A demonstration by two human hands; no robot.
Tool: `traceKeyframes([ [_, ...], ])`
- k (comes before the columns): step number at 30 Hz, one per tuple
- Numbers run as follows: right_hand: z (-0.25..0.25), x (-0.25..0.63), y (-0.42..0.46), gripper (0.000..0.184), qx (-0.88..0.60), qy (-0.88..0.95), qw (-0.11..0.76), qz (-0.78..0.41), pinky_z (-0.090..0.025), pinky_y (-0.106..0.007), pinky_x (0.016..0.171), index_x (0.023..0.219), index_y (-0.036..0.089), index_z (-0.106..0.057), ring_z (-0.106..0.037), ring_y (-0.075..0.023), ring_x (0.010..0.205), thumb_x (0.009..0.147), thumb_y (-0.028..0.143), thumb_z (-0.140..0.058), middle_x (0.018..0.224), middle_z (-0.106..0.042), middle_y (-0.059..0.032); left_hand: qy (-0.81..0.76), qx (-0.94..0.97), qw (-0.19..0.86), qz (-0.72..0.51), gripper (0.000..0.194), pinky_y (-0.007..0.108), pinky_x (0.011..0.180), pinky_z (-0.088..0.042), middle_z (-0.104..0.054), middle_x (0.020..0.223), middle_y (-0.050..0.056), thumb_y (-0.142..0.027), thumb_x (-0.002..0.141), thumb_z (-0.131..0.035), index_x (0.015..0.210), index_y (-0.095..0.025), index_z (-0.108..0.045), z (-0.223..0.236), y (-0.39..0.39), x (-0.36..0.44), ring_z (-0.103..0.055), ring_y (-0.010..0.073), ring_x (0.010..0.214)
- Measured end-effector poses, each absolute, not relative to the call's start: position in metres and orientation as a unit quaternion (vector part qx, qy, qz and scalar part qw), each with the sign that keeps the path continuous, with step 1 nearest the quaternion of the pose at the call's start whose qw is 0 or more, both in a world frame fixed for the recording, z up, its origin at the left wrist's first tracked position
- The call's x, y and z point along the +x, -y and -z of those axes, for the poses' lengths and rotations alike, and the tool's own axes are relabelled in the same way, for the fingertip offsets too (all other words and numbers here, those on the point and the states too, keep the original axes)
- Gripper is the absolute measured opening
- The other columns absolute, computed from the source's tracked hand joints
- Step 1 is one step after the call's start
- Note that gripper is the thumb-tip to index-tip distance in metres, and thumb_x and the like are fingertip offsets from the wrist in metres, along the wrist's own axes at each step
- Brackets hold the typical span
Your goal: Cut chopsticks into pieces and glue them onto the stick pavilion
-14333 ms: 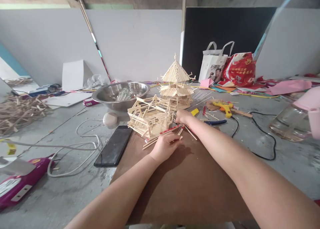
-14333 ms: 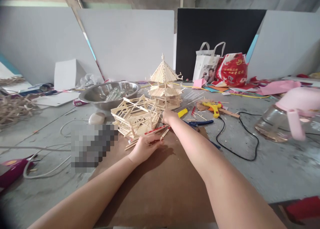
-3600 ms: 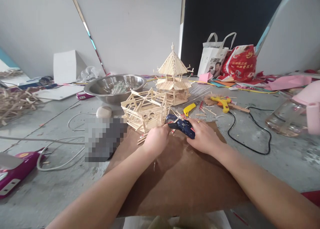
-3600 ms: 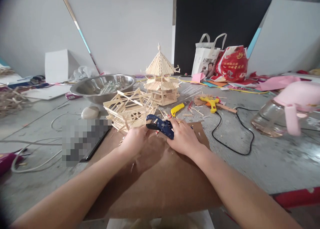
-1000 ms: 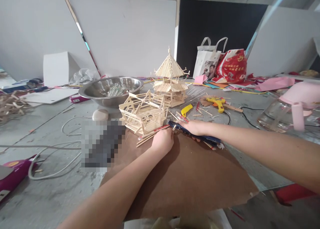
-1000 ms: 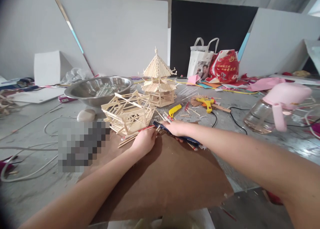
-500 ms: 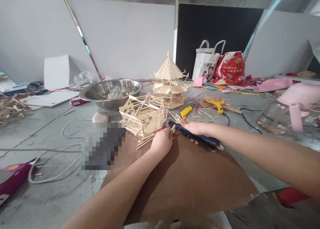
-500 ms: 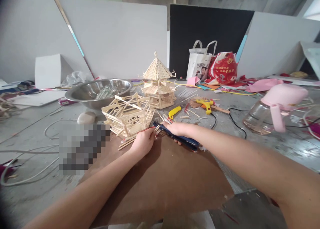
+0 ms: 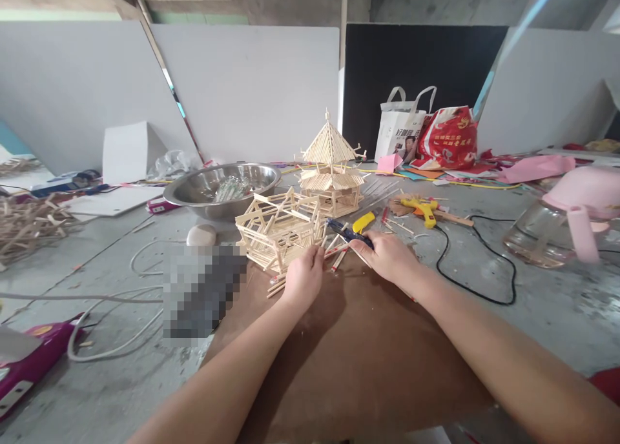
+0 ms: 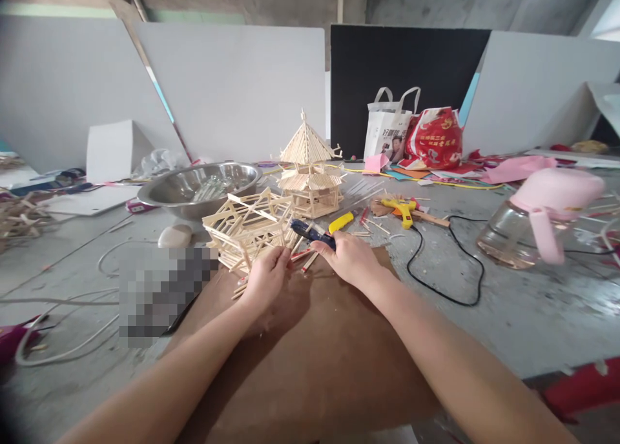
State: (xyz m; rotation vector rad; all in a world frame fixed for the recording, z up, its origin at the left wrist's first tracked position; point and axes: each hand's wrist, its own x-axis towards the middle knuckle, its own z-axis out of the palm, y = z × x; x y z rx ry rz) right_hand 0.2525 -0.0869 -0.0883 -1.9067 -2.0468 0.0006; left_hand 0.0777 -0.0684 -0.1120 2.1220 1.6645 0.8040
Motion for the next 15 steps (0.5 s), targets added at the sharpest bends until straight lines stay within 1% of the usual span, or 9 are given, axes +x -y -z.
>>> traceKeyframes([
  [3,0.095,0.254,0.087,0.061,-0.674,0.720,0.164,0.004,-0.035,-0.026,0.061,0.090,0.016,-0.052,-0.057,-0.0213,0.079,0.077,0.060,-0.013,0.081,-0.063,-0.0103,-0.581,0.756,0.154,-0.260,0.030,0.027,0.065,-0.040,-0.063,0.078,0.004,-0.029,0.080,-0.030,0.094,-0.019,-0.055,0.116,0.067,0.078,-0.057,0.0166,0.072],
  [5,0.097,0.256,0.087,0.060,-0.672,0.723,0.161,0.006,-0.034,-0.026,0.061,0.089,0.016,-0.052,-0.057,-0.0211,0.079,0.077,0.060,-0.013,0.082,-0.062,-0.0103,-0.564,0.769,0.135,-0.269,0.033,0.029,0.075,-0.040,-0.061,0.094,0.006,-0.022,0.078,-0.032,0.107,-0.018,-0.049,0.120,0.067,0.079,-0.055,0.0178,0.086],
  [7,0.099,0.257,0.089,0.060,-0.670,0.725,0.159,0.011,-0.034,-0.026,0.060,0.087,0.016,-0.052,-0.057,-0.0210,0.078,0.077,0.060,-0.012,0.082,-0.062,-0.0100,-0.543,0.785,0.111,-0.278,0.039,0.030,0.084,-0.038,-0.056,0.107,0.008,-0.015,0.074,-0.036,0.111,-0.015,-0.046,0.123,0.068,0.080,-0.050,0.0183,0.098],
  [8,0.099,0.257,0.090,0.059,-0.670,0.726,0.157,0.014,-0.034,-0.026,0.060,0.086,0.016,-0.052,-0.057,-0.0210,0.077,0.077,0.059,-0.012,0.082,-0.062,-0.0100,-0.535,0.791,0.101,-0.280,0.042,0.031,0.086,-0.036,-0.054,0.110,0.008,-0.012,0.071,-0.037,0.111,-0.015,-0.046,0.123,0.068,0.081,-0.048,0.0185,0.101],
  [11,0.099,0.256,0.092,0.059,-0.670,0.726,0.155,0.014,-0.035,-0.026,0.060,0.089,0.016,-0.052,-0.057,-0.0211,0.078,0.078,0.059,-0.014,0.082,-0.062,-0.0105,-0.516,0.801,0.086,-0.291,0.042,0.032,0.088,-0.035,-0.054,0.108,0.008,-0.010,0.067,-0.041,0.108,-0.015,-0.049,0.122,0.071,0.083,-0.047,0.0187,0.102],
  [13,0.098,0.254,0.094,0.059,-0.669,0.727,0.154,0.006,-0.035,-0.026,0.062,0.091,0.015,-0.052,-0.057,-0.0214,0.080,0.078,0.059,-0.015,0.084,-0.062,-0.0110,-0.503,0.803,0.092,-0.308,0.035,0.031,0.085,-0.037,-0.058,0.101,0.007,-0.016,0.070,-0.042,0.105,-0.016,-0.050,0.120,0.073,0.085,-0.050,0.0178,0.095],
  [15,0.097,0.252,0.096,0.059,-0.666,0.729,0.159,-0.007,-0.036,-0.026,0.064,0.094,0.015,-0.052,-0.056,-0.0218,0.083,0.077,0.059,-0.017,0.087,-0.061,-0.0111,-0.492,0.799,0.113,-0.328,0.027,0.028,0.077,-0.040,-0.061,0.088,0.005,-0.024,0.075,-0.041,0.099,-0.017,-0.052,0.117,0.076,0.086,-0.054,0.0157,0.083],
])
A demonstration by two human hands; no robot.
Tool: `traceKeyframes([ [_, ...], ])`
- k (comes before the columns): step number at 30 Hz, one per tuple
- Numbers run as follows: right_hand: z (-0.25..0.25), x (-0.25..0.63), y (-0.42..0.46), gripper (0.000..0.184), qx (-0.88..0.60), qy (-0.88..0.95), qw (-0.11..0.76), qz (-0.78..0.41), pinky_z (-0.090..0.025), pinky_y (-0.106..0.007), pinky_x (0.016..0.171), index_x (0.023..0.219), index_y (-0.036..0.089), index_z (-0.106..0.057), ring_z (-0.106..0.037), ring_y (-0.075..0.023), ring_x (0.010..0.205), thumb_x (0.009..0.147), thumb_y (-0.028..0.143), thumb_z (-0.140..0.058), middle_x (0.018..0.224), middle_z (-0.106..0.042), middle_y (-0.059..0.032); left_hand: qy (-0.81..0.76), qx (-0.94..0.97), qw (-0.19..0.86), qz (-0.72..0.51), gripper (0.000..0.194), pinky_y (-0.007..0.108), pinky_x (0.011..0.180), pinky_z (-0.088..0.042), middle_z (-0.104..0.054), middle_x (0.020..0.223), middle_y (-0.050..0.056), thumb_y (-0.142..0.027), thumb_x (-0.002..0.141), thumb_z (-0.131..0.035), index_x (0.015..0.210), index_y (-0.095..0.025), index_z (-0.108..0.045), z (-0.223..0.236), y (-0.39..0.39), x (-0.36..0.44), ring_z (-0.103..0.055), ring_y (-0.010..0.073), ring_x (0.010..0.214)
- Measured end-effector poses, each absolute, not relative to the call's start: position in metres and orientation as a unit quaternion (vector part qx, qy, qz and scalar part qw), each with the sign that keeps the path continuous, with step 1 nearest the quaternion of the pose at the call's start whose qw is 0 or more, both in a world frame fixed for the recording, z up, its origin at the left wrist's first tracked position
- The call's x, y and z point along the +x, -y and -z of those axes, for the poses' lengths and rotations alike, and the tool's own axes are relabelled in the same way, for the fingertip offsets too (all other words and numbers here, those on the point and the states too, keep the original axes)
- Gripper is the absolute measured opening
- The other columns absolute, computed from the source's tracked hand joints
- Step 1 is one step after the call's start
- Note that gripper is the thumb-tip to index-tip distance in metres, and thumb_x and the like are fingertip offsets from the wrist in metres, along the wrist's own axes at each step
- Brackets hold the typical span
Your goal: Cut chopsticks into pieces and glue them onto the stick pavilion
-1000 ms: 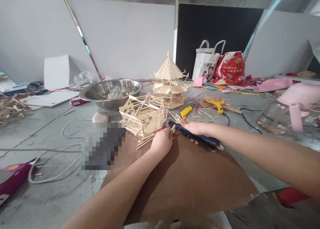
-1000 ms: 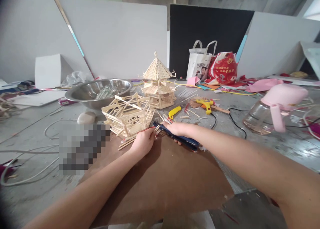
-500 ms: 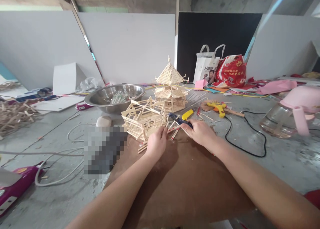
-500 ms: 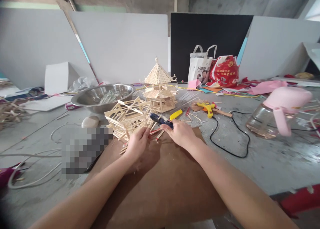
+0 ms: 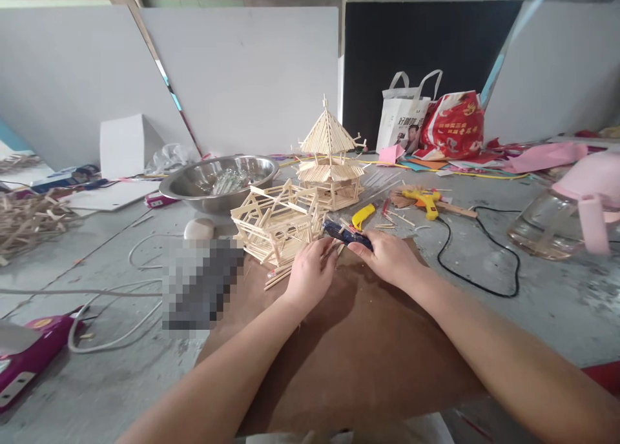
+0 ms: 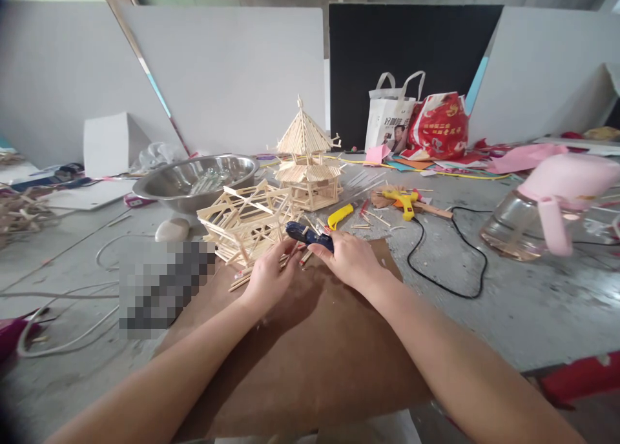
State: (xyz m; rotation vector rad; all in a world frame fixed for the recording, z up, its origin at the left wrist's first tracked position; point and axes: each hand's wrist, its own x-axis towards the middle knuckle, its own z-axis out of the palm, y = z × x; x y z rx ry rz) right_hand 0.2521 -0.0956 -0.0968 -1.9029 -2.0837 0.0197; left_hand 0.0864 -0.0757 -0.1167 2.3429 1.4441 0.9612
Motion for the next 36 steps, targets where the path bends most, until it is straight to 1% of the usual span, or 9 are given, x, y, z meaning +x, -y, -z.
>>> traceKeyframes([
  [4,0.098,0.248,0.100,0.057,-0.650,0.736,0.190,-0.027,-0.036,-0.027,0.066,0.099,0.017,-0.049,-0.055,-0.0221,0.088,0.077,0.059,-0.019,0.093,-0.060,-0.0099,-0.485,0.778,0.152,-0.369,0.024,0.021,0.061,-0.040,-0.060,0.072,0.002,-0.032,0.080,-0.036,0.085,-0.017,-0.054,0.111,0.080,0.088,-0.053,0.0114,0.065],
  [7,0.099,0.244,0.104,0.052,-0.633,0.744,0.213,-0.031,-0.036,-0.027,0.065,0.096,0.017,-0.049,-0.055,-0.0223,0.085,0.077,0.058,-0.023,0.090,-0.060,-0.0095,-0.473,0.777,0.159,-0.384,0.025,0.020,0.060,-0.038,-0.058,0.070,0.001,-0.031,0.081,-0.033,0.082,-0.017,-0.053,0.109,0.082,0.088,-0.052,0.0107,0.065],
  [11,0.098,0.241,0.106,0.048,-0.618,0.749,0.235,-0.042,-0.036,-0.027,0.065,0.094,0.017,-0.049,-0.054,-0.0222,0.084,0.070,0.057,-0.041,0.089,-0.059,-0.0084,-0.457,0.778,0.189,-0.387,0.028,0.019,0.062,-0.039,-0.058,0.073,0.001,-0.033,0.082,-0.031,0.081,-0.016,-0.053,0.108,0.083,0.087,-0.052,0.0112,0.069],
  [13,0.098,0.241,0.106,0.043,-0.615,0.749,0.242,-0.043,-0.036,-0.027,0.068,0.095,0.017,-0.049,-0.053,-0.0219,0.086,0.068,0.051,-0.048,0.090,-0.059,-0.0079,-0.444,0.779,0.216,-0.386,0.028,0.019,0.063,-0.039,-0.058,0.074,0.001,-0.034,0.081,-0.032,0.081,-0.016,-0.053,0.108,0.083,0.086,-0.052,0.0114,0.071],
  [16,0.101,0.242,0.104,0.034,-0.602,0.757,0.250,-0.032,-0.036,-0.027,0.071,0.099,0.015,-0.047,-0.052,-0.0209,0.087,0.070,0.031,-0.048,0.094,-0.058,-0.0089,-0.412,0.782,0.264,-0.385,0.027,0.020,0.064,-0.040,-0.058,0.074,0.000,-0.034,0.081,-0.034,0.083,-0.015,-0.054,0.107,0.082,0.085,-0.052,0.0120,0.073],
  [19,0.104,0.244,0.103,0.037,-0.585,0.771,0.253,-0.019,-0.036,-0.028,0.073,0.103,0.013,-0.046,-0.052,-0.0208,0.088,0.067,0.019,-0.045,0.095,-0.057,-0.0101,-0.389,0.780,0.301,-0.387,0.026,0.020,0.064,-0.039,-0.057,0.076,0.001,-0.033,0.080,-0.037,0.081,-0.014,-0.056,0.105,0.081,0.084,-0.050,0.0123,0.075],
  [24,0.106,0.248,0.102,0.040,-0.563,0.781,0.271,-0.010,-0.037,-0.031,0.074,0.104,0.012,-0.045,-0.051,-0.0230,0.089,0.065,0.020,-0.044,0.097,-0.056,-0.0112,-0.353,0.770,0.359,-0.392,0.027,0.020,0.057,-0.036,-0.052,0.066,0.001,-0.034,0.078,-0.041,0.067,-0.012,-0.053,0.098,0.081,0.082,-0.044,0.0102,0.066],
  [30,0.107,0.252,0.102,0.042,-0.534,0.794,0.290,0.004,-0.038,-0.034,0.074,0.105,0.012,-0.043,-0.050,-0.0246,0.089,0.065,0.022,-0.047,0.097,-0.054,-0.0128,-0.339,0.706,0.498,-0.371,0.036,0.018,0.040,-0.021,-0.030,0.043,-0.007,-0.046,0.072,-0.045,0.061,-0.013,-0.049,0.089,0.089,0.083,-0.026,0.0036,0.040],
  [36,0.105,0.254,0.103,0.037,-0.520,0.801,0.296,-0.001,-0.038,-0.033,0.072,0.103,0.015,-0.043,-0.050,-0.0237,0.087,0.068,0.027,-0.047,0.095,-0.056,-0.0114,-0.339,0.643,0.592,-0.348,0.033,0.018,0.037,-0.016,-0.026,0.039,-0.009,-0.045,0.068,-0.052,0.060,-0.014,-0.046,0.087,0.090,0.083,-0.022,0.0023,0.036],
])
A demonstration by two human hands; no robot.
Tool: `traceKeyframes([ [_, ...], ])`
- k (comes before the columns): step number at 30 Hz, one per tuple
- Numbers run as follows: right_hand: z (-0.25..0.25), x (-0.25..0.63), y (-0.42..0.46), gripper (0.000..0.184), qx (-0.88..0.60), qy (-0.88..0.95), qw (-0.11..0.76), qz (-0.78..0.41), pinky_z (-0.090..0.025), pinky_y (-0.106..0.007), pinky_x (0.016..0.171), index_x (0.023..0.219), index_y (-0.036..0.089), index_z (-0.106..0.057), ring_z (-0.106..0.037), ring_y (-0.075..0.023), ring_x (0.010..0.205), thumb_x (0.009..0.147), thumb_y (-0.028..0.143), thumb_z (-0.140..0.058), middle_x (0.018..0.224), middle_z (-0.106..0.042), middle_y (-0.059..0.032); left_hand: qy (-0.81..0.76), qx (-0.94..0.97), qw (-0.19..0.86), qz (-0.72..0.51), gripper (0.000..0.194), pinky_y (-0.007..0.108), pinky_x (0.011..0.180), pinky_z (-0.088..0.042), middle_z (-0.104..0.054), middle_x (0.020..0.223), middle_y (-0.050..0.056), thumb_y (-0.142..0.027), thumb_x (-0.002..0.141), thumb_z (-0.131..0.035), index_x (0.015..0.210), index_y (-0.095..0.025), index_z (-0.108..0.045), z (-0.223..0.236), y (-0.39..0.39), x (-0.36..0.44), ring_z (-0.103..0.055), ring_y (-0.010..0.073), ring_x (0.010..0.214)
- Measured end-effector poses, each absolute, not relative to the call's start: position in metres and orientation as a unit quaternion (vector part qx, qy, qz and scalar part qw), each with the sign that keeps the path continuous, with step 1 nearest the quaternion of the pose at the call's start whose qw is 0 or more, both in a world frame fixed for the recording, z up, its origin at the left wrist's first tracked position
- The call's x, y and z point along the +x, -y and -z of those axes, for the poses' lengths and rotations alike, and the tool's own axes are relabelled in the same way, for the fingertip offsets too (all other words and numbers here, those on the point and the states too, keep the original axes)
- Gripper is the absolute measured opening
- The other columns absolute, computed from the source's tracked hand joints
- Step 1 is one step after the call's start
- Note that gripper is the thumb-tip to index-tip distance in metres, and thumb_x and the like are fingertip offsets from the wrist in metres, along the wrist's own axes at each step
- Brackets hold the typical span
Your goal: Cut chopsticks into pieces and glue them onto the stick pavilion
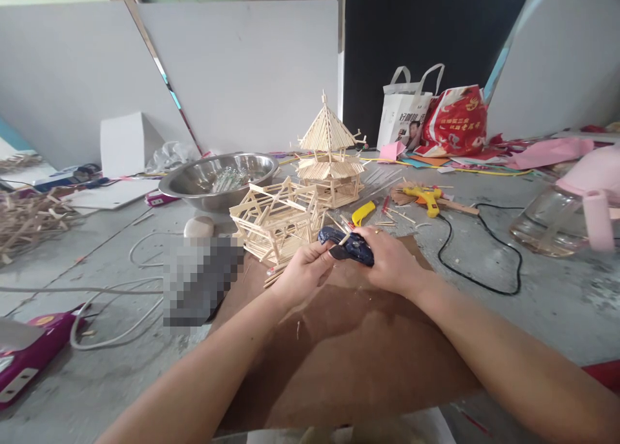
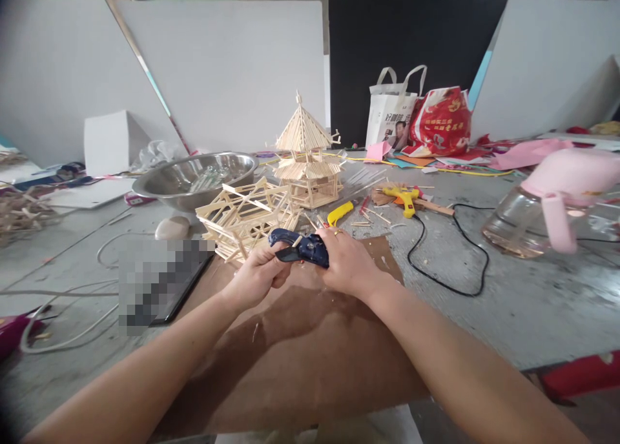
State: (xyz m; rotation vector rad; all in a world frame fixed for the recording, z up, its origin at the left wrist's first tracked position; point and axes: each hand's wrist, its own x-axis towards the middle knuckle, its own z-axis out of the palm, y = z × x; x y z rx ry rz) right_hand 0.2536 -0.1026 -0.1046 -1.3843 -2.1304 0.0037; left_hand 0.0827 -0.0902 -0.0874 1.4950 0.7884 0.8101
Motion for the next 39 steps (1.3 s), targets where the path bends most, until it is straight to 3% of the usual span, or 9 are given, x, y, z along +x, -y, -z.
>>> traceKeyframes([
  [19,0.099,0.254,0.107,0.030,-0.521,0.805,0.283,0.011,-0.038,-0.028,0.066,0.096,0.017,-0.050,-0.055,-0.0202,0.080,0.069,0.029,-0.048,0.088,-0.060,-0.0070,-0.283,0.554,0.737,-0.266,0.029,0.013,0.034,-0.013,-0.022,0.041,-0.010,-0.040,0.063,-0.059,0.067,-0.013,-0.050,0.090,0.082,0.073,-0.016,0.0001,0.034],
  [31,0.096,0.252,0.109,0.024,-0.574,0.786,0.231,0.015,-0.033,-0.025,0.057,0.090,0.019,-0.053,-0.057,-0.0187,0.072,0.069,0.027,-0.045,0.081,-0.062,-0.0045,-0.317,0.566,0.700,-0.298,0.028,0.014,0.033,-0.013,-0.022,0.039,-0.010,-0.041,0.066,-0.055,0.067,-0.013,-0.050,0.092,0.081,0.077,-0.016,0.0010,0.034],
  [39,0.096,0.249,0.104,0.026,-0.644,0.751,0.143,-0.011,-0.035,-0.026,0.057,0.090,0.017,-0.053,-0.058,-0.0209,0.073,0.070,0.032,-0.045,0.080,-0.063,-0.0083,-0.357,0.644,0.575,-0.356,0.028,0.016,0.038,-0.018,-0.025,0.045,-0.009,-0.043,0.072,-0.047,0.073,-0.015,-0.047,0.102,0.080,0.087,-0.022,0.0024,0.038],
])
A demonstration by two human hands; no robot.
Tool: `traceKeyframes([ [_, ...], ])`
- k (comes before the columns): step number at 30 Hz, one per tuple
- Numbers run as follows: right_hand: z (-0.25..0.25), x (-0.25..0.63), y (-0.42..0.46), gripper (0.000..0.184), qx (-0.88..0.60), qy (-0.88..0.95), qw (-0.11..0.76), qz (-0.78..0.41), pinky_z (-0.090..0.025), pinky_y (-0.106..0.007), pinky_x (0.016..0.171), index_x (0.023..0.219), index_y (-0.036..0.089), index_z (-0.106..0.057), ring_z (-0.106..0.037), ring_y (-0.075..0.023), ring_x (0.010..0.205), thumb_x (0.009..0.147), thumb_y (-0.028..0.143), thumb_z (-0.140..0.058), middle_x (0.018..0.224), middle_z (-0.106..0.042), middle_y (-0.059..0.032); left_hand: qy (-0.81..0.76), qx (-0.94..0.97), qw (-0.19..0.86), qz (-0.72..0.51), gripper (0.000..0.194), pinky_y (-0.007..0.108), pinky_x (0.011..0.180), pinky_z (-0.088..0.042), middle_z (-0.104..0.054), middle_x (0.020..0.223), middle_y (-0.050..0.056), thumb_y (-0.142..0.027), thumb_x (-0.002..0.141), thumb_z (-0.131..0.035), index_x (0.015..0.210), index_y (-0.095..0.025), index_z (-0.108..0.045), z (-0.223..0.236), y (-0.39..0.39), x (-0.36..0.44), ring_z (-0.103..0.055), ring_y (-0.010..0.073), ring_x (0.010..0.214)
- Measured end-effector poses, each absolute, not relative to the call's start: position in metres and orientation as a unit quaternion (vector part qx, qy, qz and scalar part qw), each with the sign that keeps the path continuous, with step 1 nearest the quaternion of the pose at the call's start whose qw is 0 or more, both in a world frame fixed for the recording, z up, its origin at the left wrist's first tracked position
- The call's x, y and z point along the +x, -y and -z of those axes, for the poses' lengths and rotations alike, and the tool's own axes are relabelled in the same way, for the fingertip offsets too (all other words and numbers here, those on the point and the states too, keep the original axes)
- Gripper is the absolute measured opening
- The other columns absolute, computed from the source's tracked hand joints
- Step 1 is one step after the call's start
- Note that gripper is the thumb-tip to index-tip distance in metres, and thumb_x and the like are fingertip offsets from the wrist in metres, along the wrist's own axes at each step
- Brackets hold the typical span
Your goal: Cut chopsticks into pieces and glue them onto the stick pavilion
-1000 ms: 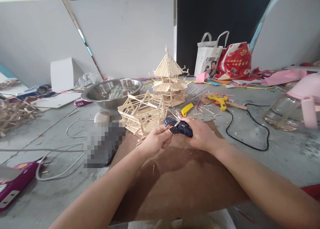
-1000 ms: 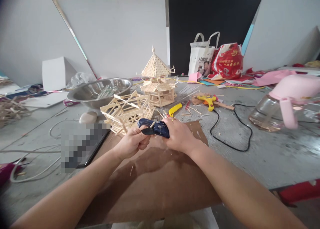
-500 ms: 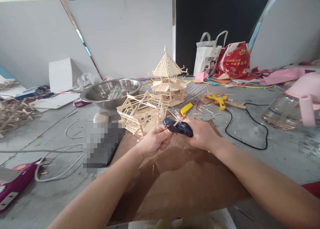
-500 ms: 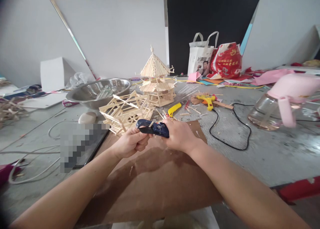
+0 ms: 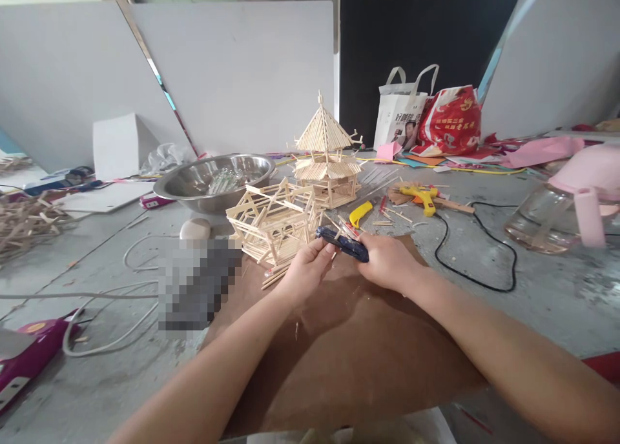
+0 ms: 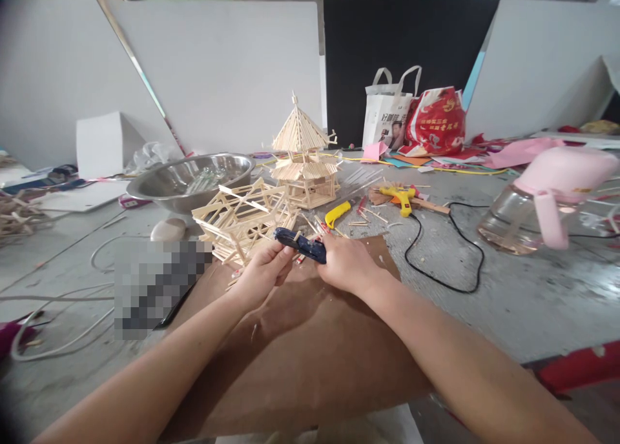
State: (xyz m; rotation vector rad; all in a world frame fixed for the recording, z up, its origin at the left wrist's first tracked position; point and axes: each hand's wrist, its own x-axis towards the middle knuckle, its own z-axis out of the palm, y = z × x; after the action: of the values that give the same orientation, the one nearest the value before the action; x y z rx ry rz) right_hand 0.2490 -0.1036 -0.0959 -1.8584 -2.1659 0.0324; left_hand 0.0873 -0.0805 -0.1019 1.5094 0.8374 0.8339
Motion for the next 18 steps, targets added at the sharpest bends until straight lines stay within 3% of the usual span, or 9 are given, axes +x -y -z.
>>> traceKeyframes([
  [5,0.085,0.252,0.088,0.065,-0.656,0.742,0.059,-0.124,-0.039,-0.032,0.060,0.087,0.017,-0.058,-0.057,-0.0268,0.078,0.066,0.070,-0.027,0.082,-0.062,-0.0136,-0.444,0.699,0.450,-0.334,0.028,0.018,0.041,-0.024,-0.034,0.043,-0.007,-0.041,0.075,-0.040,0.066,-0.015,-0.044,0.113,0.073,0.092,-0.030,0.0050,0.039],
  [8,0.078,0.250,0.080,0.079,-0.646,0.732,0.024,-0.212,-0.041,-0.033,0.061,0.071,0.014,-0.060,-0.058,-0.0254,0.068,0.065,0.073,-0.007,0.065,-0.061,-0.0139,-0.478,0.735,0.367,-0.311,0.028,0.019,0.044,-0.026,-0.038,0.044,-0.005,-0.038,0.076,-0.038,0.059,-0.016,-0.042,0.118,0.069,0.092,-0.034,0.0066,0.042],
  [11,0.079,0.246,0.079,0.083,-0.656,0.689,0.006,-0.308,-0.042,-0.034,0.056,0.061,0.014,-0.058,-0.056,-0.0209,0.051,0.063,0.074,-0.001,0.051,-0.056,-0.0110,-0.487,0.769,0.298,-0.286,0.025,0.021,0.049,-0.029,-0.041,0.047,-0.003,-0.030,0.076,-0.038,0.056,-0.016,-0.044,0.121,0.068,0.091,-0.037,0.0084,0.047],
  [18,0.093,0.247,0.079,0.074,-0.676,0.607,0.046,-0.415,-0.041,-0.031,0.040,0.087,0.016,-0.053,-0.051,-0.0167,0.037,0.063,0.075,-0.014,0.050,-0.052,-0.0040,-0.476,0.813,0.241,-0.232,0.020,0.025,0.061,-0.035,-0.054,0.063,0.004,-0.020,0.076,-0.035,0.065,-0.015,-0.050,0.126,0.066,0.095,-0.047,0.0135,0.061],
])
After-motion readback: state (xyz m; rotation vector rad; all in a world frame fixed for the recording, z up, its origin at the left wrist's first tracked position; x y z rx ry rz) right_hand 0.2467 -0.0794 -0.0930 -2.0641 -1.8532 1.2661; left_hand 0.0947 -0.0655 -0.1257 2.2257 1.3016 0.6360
